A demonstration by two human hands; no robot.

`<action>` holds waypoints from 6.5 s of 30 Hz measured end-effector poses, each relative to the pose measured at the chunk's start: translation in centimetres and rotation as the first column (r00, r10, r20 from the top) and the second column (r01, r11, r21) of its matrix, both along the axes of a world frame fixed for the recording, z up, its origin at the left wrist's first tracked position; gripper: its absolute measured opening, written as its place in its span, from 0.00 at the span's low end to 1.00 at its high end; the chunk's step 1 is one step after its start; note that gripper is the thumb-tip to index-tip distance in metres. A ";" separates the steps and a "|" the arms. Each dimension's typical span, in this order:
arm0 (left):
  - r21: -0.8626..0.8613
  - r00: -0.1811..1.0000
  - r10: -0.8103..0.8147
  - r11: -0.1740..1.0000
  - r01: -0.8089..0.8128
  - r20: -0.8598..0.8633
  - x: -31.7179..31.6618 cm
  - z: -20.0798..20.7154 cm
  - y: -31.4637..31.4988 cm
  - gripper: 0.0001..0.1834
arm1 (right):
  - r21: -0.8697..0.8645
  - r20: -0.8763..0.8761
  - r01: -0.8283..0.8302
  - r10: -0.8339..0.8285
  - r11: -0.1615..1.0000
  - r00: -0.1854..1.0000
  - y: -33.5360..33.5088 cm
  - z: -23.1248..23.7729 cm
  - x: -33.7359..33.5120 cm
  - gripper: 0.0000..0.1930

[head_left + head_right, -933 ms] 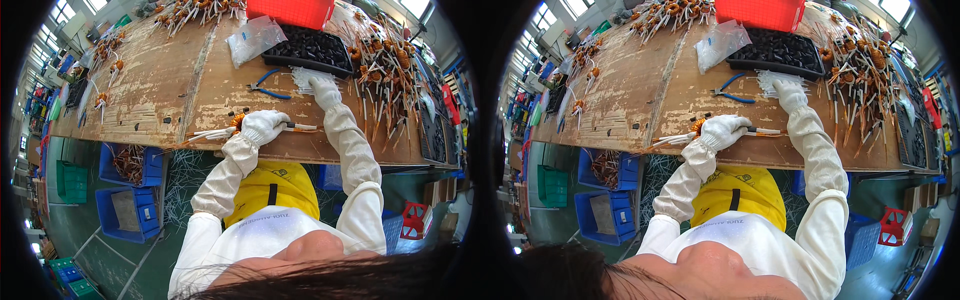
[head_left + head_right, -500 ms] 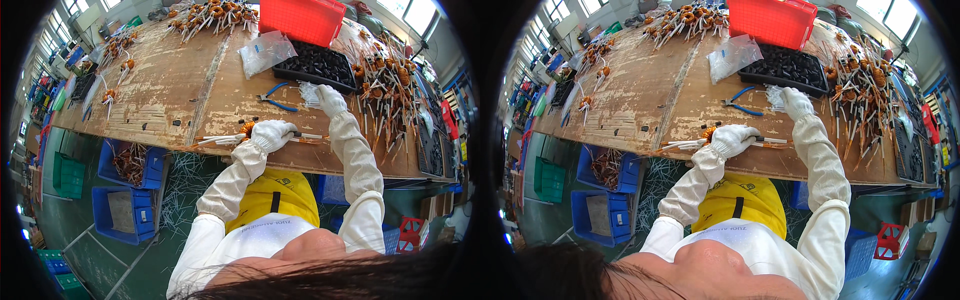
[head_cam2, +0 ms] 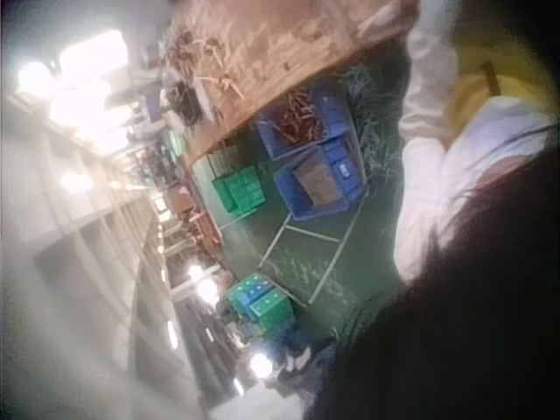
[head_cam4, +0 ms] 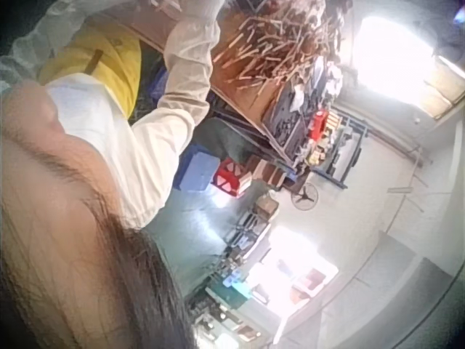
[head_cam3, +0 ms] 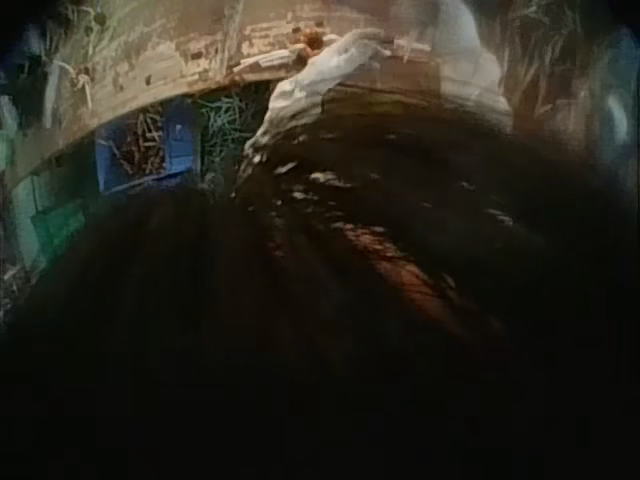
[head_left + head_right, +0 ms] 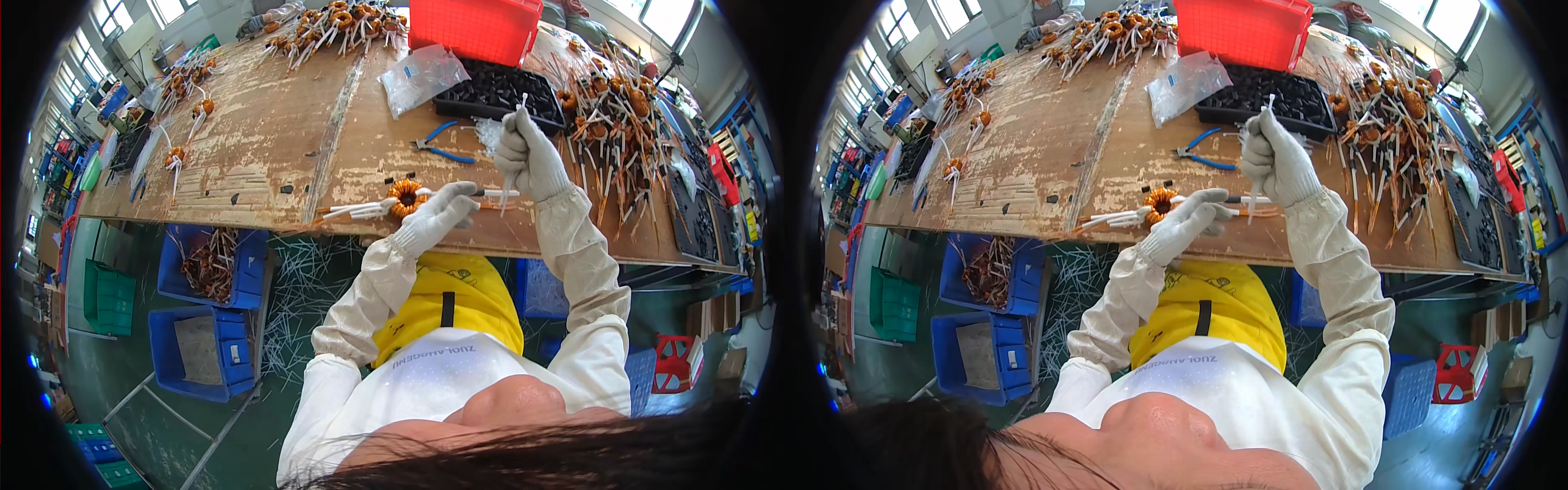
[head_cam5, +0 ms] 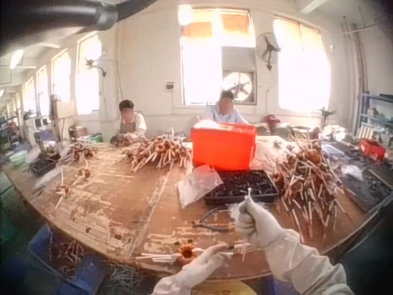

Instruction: Securing wires to a toroidal coil using zip ties and pliers.

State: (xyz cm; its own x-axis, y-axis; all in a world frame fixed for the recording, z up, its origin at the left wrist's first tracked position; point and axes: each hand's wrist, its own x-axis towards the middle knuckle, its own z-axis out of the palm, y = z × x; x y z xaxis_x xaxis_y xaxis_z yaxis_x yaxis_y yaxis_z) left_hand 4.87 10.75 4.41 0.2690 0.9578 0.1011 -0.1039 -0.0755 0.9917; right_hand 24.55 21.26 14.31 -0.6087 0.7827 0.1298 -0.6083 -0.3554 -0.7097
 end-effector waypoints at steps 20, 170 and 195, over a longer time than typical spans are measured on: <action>-0.071 0.867 0.280 0.959 -0.276 0.412 2.1 4.5 -4.7 0.23 | 0.260 0.539 -0.147 -0.017 0.954 0.842 -10.4 0.2 -0.7 0.17; 0.767 0.483 0.703 0.635 -0.096 -0.521 0.4 -0.2 0.6 0.13 | -0.518 -0.067 -0.092 0.067 0.850 0.996 -7.6 -14.2 -2.9 0.10; 0.845 0.512 0.726 0.535 -0.002 -0.459 2.0 -0.4 -1.4 0.14 | -0.752 -0.008 0.064 -0.105 0.656 0.994 -5.6 -15.3 -4.8 0.11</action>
